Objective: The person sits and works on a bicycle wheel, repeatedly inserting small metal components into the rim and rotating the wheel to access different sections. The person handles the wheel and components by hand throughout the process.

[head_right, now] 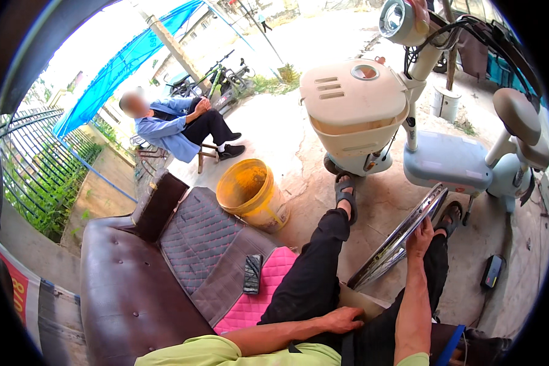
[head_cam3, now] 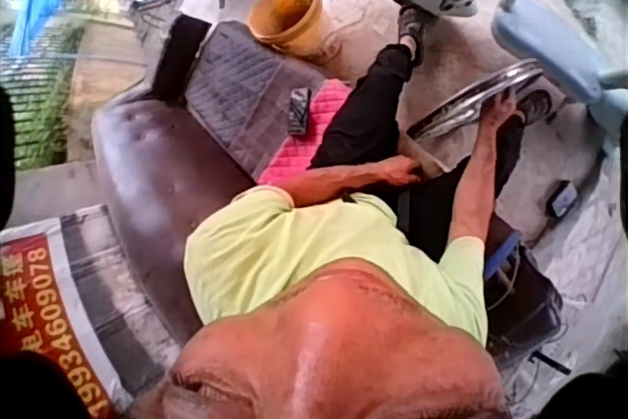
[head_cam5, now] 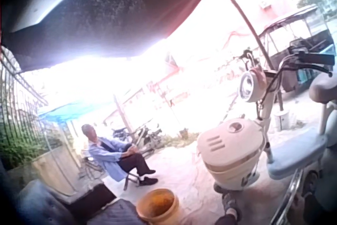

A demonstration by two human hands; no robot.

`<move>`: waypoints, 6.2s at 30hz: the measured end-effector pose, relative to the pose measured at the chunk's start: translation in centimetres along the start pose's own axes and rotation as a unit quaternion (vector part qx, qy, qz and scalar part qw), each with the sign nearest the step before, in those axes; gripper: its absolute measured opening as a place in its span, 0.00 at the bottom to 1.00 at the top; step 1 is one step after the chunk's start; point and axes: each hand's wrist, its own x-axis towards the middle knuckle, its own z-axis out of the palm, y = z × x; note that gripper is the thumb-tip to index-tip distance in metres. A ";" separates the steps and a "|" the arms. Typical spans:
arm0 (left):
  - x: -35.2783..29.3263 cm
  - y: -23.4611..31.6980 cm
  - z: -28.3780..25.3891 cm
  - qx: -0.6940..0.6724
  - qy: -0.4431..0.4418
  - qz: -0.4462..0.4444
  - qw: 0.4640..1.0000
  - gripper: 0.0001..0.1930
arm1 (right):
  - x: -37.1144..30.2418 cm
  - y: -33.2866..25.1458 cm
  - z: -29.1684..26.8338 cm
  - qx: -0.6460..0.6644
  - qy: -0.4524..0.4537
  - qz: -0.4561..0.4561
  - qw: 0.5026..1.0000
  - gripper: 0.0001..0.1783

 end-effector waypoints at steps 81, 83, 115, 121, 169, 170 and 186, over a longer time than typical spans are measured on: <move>9.3 9.4 -11.6 0.053 0.347 0.102 0.931 0.34 | -6.1 -20.4 -2.4 -0.521 -0.237 0.015 0.820 0.10; 9.3 9.1 -11.6 0.054 0.358 0.104 0.926 0.33 | -6.0 -19.6 -2.3 -0.595 -0.280 -0.059 0.751 0.11; 9.1 8.8 -11.7 0.060 0.387 0.100 0.915 0.29 | -5.0 -5.1 -17.7 -0.341 -0.028 0.331 0.879 0.11; 9.7 9.4 -11.2 0.058 0.378 0.101 0.919 0.28 | -6.7 -14.5 -13.2 -0.263 -0.103 0.359 0.890 0.14; 8.9 9.1 -11.8 0.067 0.370 0.092 0.922 0.27 | -7.3 -21.3 -3.6 -0.516 -0.345 0.027 0.783 0.15; 8.8 9.0 -11.7 0.060 0.372 0.095 0.921 0.27 | -6.2 -20.5 -5.6 -0.510 -0.291 0.061 0.807 0.14; 8.4 7.7 -12.1 0.069 0.378 0.088 0.919 0.26 | -3.5 -6.3 -18.7 -0.474 -0.021 0.142 0.869 0.22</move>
